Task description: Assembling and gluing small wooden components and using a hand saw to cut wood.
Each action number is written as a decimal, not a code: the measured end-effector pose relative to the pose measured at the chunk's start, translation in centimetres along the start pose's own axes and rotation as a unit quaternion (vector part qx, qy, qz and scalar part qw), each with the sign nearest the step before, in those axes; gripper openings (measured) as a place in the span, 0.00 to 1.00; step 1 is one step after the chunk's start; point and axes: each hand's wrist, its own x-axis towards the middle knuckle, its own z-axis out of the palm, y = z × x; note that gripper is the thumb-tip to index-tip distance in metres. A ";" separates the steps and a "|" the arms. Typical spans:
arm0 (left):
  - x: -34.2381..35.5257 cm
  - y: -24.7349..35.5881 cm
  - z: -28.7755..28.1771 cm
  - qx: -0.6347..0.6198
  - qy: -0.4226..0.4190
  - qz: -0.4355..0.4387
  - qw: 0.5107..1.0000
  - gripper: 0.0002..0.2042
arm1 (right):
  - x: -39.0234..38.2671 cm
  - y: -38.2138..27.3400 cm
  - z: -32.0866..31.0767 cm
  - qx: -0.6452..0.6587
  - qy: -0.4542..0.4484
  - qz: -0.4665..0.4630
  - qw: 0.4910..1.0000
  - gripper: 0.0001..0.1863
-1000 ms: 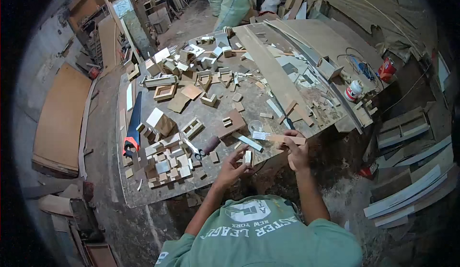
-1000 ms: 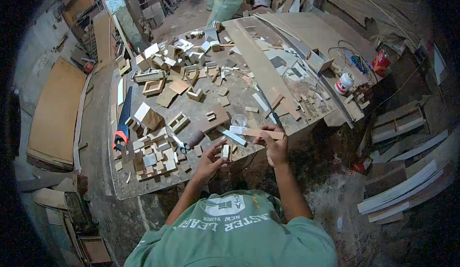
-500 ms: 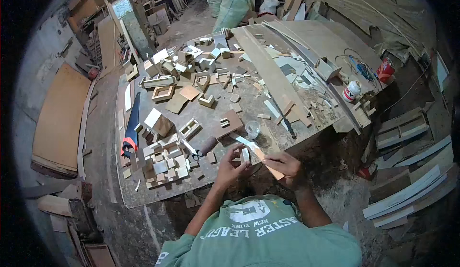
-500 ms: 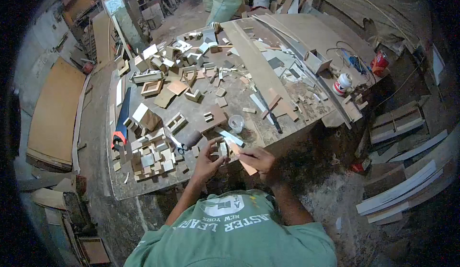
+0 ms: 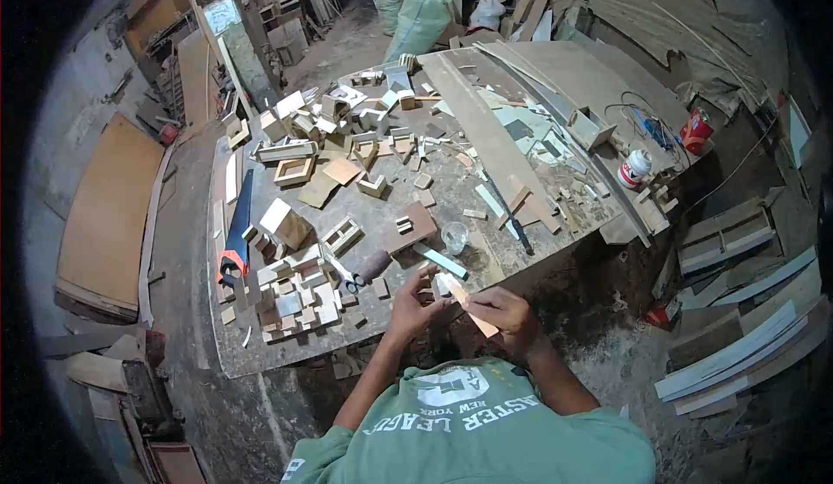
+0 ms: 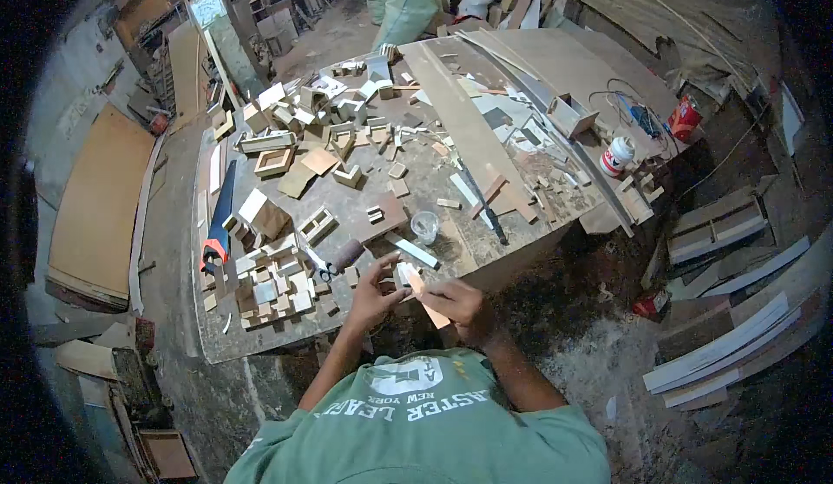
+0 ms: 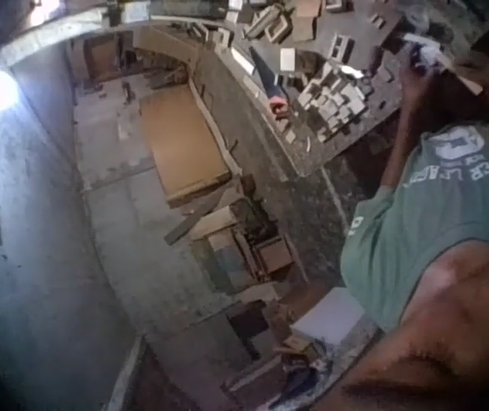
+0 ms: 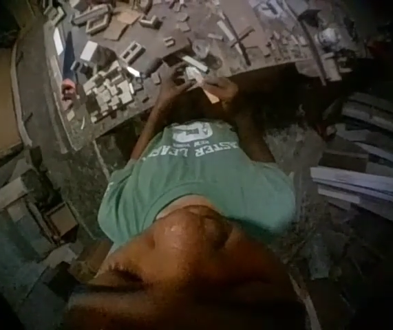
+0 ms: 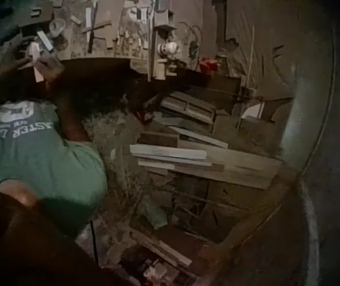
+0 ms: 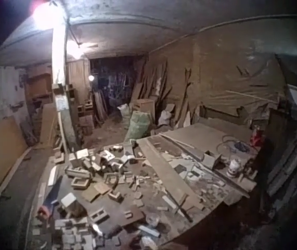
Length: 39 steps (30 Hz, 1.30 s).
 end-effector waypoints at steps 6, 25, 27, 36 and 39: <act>0.1 -1.5 -0.3 0.017 -0.001 0.043 0.999 0.34 | -1.2 1.3 1.0 -0.011 -0.035 -0.020 0.999 0.16; -0.6 -1.7 0.0 0.053 0.014 0.060 0.997 0.32 | -0.9 -0.4 0.5 0.009 -0.065 -0.051 0.997 0.13; -0.8 -1.2 -0.1 0.073 0.014 0.060 0.995 0.33 | -0.7 -1.6 -0.2 0.026 -0.049 -0.042 0.998 0.12; -1.7 -0.7 0.1 0.055 0.007 0.038 0.998 0.34 | -0.4 -0.1 0.0 -0.013 -0.036 -0.051 0.998 0.12; -2.0 -1.3 -0.5 0.050 0.019 0.054 0.997 0.34 | -1.1 -0.1 0.0 0.011 -0.021 -0.001 1.000 0.10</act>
